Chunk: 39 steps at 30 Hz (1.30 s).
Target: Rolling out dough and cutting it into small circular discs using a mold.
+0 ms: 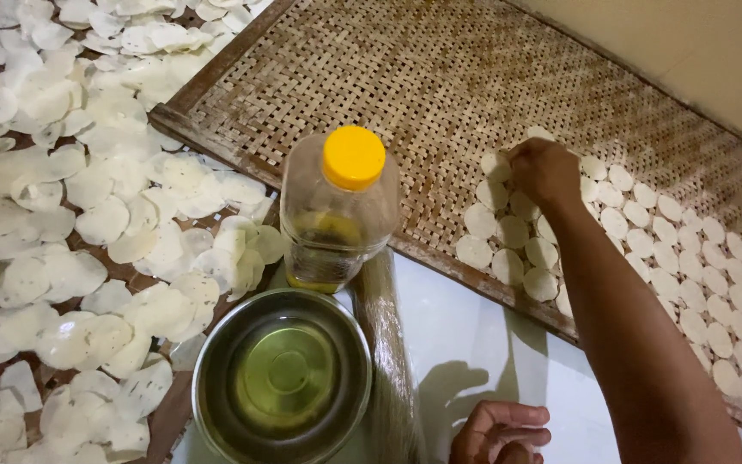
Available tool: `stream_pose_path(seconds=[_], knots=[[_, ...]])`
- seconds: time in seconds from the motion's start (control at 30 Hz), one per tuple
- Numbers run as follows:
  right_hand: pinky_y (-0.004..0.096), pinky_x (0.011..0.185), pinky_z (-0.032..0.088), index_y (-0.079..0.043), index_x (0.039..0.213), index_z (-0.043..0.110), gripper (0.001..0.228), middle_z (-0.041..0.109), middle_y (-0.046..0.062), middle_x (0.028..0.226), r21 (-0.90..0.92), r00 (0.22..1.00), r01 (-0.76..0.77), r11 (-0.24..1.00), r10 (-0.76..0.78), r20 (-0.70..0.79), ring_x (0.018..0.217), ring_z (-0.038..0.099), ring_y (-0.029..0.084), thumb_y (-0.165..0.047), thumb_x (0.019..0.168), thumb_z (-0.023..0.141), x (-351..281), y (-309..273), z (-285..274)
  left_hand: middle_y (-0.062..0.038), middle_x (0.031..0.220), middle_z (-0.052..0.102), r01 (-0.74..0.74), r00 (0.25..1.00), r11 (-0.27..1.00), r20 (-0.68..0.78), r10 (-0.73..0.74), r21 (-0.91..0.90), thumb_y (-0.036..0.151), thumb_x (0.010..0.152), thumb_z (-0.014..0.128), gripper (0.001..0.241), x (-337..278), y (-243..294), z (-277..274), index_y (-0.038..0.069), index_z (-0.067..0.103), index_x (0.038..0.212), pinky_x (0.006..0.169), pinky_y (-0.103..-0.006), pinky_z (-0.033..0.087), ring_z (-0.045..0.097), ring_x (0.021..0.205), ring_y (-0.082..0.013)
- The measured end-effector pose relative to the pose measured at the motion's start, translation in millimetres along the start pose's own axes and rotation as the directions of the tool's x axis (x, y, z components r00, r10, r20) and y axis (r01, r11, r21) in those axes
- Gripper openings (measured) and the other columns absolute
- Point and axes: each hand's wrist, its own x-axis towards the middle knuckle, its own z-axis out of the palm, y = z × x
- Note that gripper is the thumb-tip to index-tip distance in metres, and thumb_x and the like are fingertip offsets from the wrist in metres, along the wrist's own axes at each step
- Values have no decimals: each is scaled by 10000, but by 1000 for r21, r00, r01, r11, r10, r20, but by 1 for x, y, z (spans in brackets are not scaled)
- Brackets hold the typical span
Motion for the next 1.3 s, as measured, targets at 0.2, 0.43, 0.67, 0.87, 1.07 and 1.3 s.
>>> stream_pose_path(seconds=[0.2,0.43,0.67,0.87,1.07,1.3], knots=[[302,698,588,-40,974,729,162,743,69,936,490,998,-39,871,56,-20,814,718,119,-184,1003,661,-76,7,-55,-202,1174,752,-66,997,970,-49,55,-236,153,869,655,247,-35,73,16,-26,678,1037,861,-359,580,700,959,-223],[281,708,513,-63,1002,644,302,677,40,847,598,960,-263,757,145,239,763,617,118,-282,1135,484,-275,51,-117,-167,1258,710,-135,990,975,-64,126,-179,199,943,561,160,-52,122,35,54,600,997,1001,-414,493,675,1142,-264],[340,706,591,-59,1016,723,294,742,99,831,534,817,-572,623,374,439,746,679,181,-275,1047,525,-445,102,-102,-121,1259,717,-115,993,990,-48,111,-85,232,995,555,169,-54,111,44,95,624,1066,959,-406,516,681,1128,-241],[328,690,673,-100,1000,737,139,743,52,1093,383,890,-372,845,207,407,909,762,189,-123,895,648,-465,34,-102,-112,1232,734,-182,982,983,-47,182,3,336,960,662,291,-53,113,43,94,675,1121,958,-393,525,681,1123,-215],[358,684,640,-165,965,738,249,702,1,1036,117,850,-249,962,159,503,848,740,202,-251,761,853,-455,-34,-108,-96,1224,738,-106,991,994,-81,107,17,365,932,683,327,-51,116,46,90,663,1108,952,-379,523,689,1116,-206],[409,665,614,-165,972,718,311,657,14,1000,-43,816,-186,982,179,550,826,708,226,-340,749,847,-447,-49,-105,-100,1243,729,-105,994,995,-42,105,3,344,927,706,326,-50,114,43,93,638,1123,963,-373,514,683,1128,-205]])
